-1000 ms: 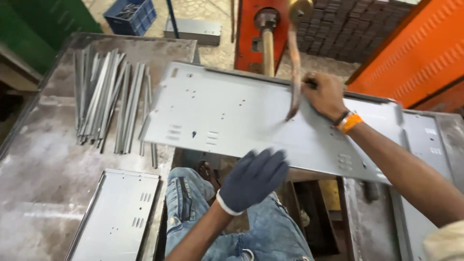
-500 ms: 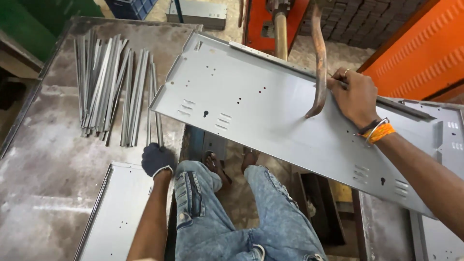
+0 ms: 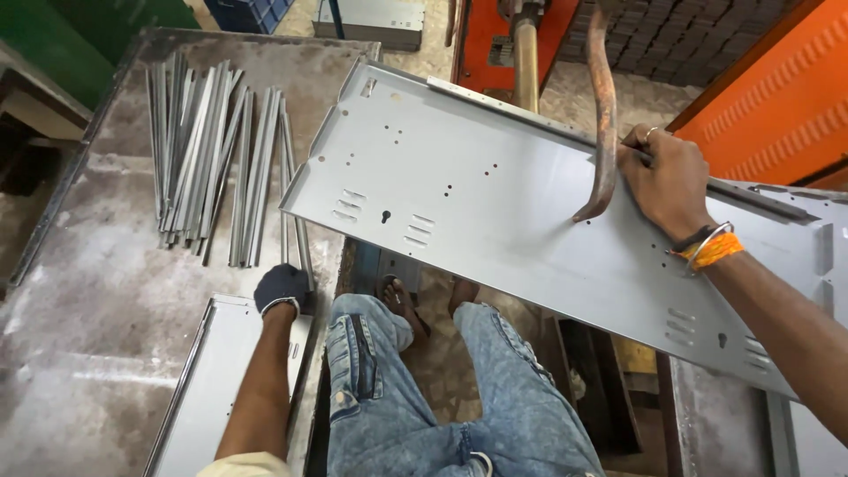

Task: Spot welding thin metal strips onto a large metal panel at a production workstation.

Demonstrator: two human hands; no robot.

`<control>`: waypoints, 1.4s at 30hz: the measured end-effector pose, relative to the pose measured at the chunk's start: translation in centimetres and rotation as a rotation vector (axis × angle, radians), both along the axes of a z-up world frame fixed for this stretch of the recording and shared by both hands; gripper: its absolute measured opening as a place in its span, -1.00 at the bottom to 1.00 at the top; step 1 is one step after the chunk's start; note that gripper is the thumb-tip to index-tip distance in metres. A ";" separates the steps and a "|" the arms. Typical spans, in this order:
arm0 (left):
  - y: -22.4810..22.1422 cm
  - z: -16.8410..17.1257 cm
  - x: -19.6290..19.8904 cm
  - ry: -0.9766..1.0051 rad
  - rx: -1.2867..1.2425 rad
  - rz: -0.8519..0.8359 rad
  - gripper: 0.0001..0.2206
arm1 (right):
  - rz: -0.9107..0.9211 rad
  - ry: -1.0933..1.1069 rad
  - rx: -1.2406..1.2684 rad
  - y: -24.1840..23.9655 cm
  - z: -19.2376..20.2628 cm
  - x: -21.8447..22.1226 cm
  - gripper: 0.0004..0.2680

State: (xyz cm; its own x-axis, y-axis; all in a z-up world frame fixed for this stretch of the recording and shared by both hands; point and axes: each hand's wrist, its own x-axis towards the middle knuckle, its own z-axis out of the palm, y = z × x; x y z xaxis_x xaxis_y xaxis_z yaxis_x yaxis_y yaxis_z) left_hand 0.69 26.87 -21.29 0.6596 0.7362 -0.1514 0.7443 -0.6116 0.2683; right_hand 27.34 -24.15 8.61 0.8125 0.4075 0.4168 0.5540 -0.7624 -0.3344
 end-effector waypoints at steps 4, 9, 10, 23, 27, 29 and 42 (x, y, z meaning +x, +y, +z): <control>-0.1 -0.4 0.9 0.070 0.017 0.050 -0.73 | 0.012 0.002 -0.006 -0.2 -0.2 0.1 -0.88; -0.4 2.6 0.3 -0.012 0.117 0.142 -0.78 | 0.050 -0.024 0.020 -0.3 -0.3 0.3 -0.88; -0.1 2.5 -0.1 -0.086 0.141 0.190 -0.81 | 0.059 -0.023 0.029 -0.2 -0.3 0.3 -0.87; 0.5 -2.3 -1.2 -0.016 0.122 0.103 -0.73 | 0.056 -0.018 0.002 -0.2 -0.2 0.5 -0.87; -0.6 -1.6 -1.4 0.038 0.285 0.040 -0.74 | 0.076 -0.044 0.002 -0.2 -0.5 0.7 -0.88; -0.6 -1.9 -1.5 0.011 0.288 0.023 -0.74 | 0.082 -0.039 0.003 -0.1 -0.5 0.6 -0.88; 1.6 3.8 -2.0 -0.202 -0.014 0.166 -0.58 | 0.118 -0.025 0.024 -0.3 -1.0 1.4 -0.90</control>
State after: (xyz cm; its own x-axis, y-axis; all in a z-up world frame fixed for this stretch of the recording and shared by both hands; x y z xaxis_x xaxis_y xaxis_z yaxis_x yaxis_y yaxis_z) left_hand -1.27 28.42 -17.53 0.5480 0.8355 -0.0398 0.7646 -0.4810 0.4289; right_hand 28.72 -24.47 7.62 0.7489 0.4895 0.4466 0.6476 -0.6836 -0.3367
